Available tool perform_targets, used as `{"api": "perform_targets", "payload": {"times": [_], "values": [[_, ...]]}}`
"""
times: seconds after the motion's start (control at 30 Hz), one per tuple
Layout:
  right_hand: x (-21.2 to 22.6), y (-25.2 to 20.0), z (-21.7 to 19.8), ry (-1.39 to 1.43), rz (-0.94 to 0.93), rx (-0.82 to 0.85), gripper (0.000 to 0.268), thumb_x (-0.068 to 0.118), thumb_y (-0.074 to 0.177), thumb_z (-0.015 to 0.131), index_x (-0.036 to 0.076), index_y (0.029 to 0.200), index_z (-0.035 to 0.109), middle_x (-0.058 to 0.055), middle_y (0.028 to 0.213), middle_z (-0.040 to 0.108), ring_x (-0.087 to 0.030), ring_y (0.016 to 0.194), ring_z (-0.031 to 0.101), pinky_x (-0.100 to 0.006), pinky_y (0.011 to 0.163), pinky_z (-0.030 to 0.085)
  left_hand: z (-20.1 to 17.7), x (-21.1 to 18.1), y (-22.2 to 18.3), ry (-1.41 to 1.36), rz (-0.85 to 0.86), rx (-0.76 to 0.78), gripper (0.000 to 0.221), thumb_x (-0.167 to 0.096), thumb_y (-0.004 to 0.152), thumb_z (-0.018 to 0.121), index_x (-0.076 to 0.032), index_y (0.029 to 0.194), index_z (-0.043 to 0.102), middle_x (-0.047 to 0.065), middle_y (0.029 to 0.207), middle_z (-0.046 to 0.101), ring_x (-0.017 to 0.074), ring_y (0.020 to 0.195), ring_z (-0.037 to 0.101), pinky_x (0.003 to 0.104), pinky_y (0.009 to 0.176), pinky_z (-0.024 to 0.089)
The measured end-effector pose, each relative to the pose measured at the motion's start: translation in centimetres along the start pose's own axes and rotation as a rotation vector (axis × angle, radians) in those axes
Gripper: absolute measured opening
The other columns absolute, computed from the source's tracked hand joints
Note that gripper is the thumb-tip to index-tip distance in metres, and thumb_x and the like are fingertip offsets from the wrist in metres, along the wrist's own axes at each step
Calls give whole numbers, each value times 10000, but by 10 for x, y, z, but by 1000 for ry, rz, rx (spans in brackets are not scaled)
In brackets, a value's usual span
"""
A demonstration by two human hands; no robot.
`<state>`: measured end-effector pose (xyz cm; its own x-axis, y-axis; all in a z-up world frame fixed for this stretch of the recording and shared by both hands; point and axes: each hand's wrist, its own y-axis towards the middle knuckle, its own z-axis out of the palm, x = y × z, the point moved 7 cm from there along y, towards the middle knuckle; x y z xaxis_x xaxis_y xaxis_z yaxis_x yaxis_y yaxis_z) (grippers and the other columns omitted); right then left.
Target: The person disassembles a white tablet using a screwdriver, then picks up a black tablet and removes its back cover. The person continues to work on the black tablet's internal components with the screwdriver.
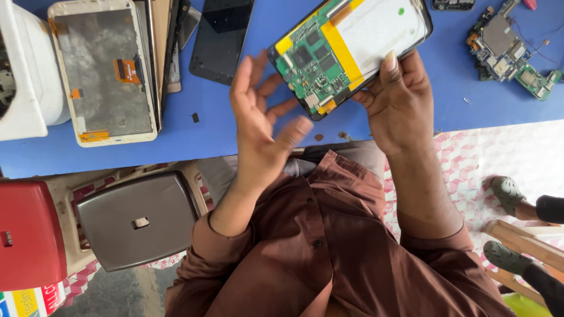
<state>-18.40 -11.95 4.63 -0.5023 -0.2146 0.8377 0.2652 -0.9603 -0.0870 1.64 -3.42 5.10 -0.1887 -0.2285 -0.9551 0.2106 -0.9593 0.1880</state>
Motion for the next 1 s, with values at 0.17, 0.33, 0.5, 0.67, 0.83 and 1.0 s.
{"api": "perform_targets", "payload": {"times": [0.17, 0.33, 0.5, 0.67, 0.83, 1.0], "values": [[-10, -6, 7, 3, 4, -56, 289, 179, 1148, 545, 56, 1410, 530, -104, 1227, 729, -196, 1038, 749, -342, 856, 642, 2, -33, 4, 752, 297, 57, 1355, -443, 796, 1008, -105, 1631, -5, 172, 1705, 32, 388, 1571, 197, 511, 1250, 377], [-22, -13, 5, -59, 0, -107, 243, 138, 1122, 569, 30, 1339, 555, -94, 1095, 740, -182, 954, 748, -342, 830, 654, 9, -46, 15, 1082, 347, 120, 1410, -422, 685, 1059, -55, 1624, 73, 234, 1684, 123, 469, 1565, 175, 677, 1286, 228], [-27, -17, 1, -61, 15, -103, 233, 95, 1102, 620, -3, 1302, 552, -89, 1048, 727, -174, 954, 739, -357, 861, 668, 15, -44, 27, 1241, 307, 228, 1369, -427, 663, 1046, -3, 1608, 150, 217, 1567, 349, 391, 1488, 369, 712, 1242, 242], [-22, -18, 4, -104, 64, -65, 303, 107, 1073, 622, -12, 1336, 529, -116, 1137, 733, -189, 1003, 751, -353, 859, 664, 22, -43, 36, 1272, 335, 287, 1403, -456, 608, 1037, -1, 1589, 144, 238, 1525, 389, 408, 1429, 420, 701, 1199, 261], [-12, -20, 5, -198, 70, -38, 344, 74, 1039, 635, -7, 1349, 511, -120, 1212, 713, -184, 1057, 743, -356, 868, 675, 29, -37, 40, 1162, 313, 313, 1376, -332, 630, 1044, -12, 1597, 119, 263, 1499, 398, 405, 1427, 432, 639, 1222, 336], [17, -27, -15, -627, 46, -38, 285, 71, 1003, 698, 1, 1259, 595, -116, 1125, 734, -162, 971, 750, -317, 789, 639, 32, -39, 40, 1101, 376, 312, 1320, -243, 676, 1038, -13, 1601, 125, 266, 1512, 393, 430, 1429, 454, 597, 1241, 396]]}}
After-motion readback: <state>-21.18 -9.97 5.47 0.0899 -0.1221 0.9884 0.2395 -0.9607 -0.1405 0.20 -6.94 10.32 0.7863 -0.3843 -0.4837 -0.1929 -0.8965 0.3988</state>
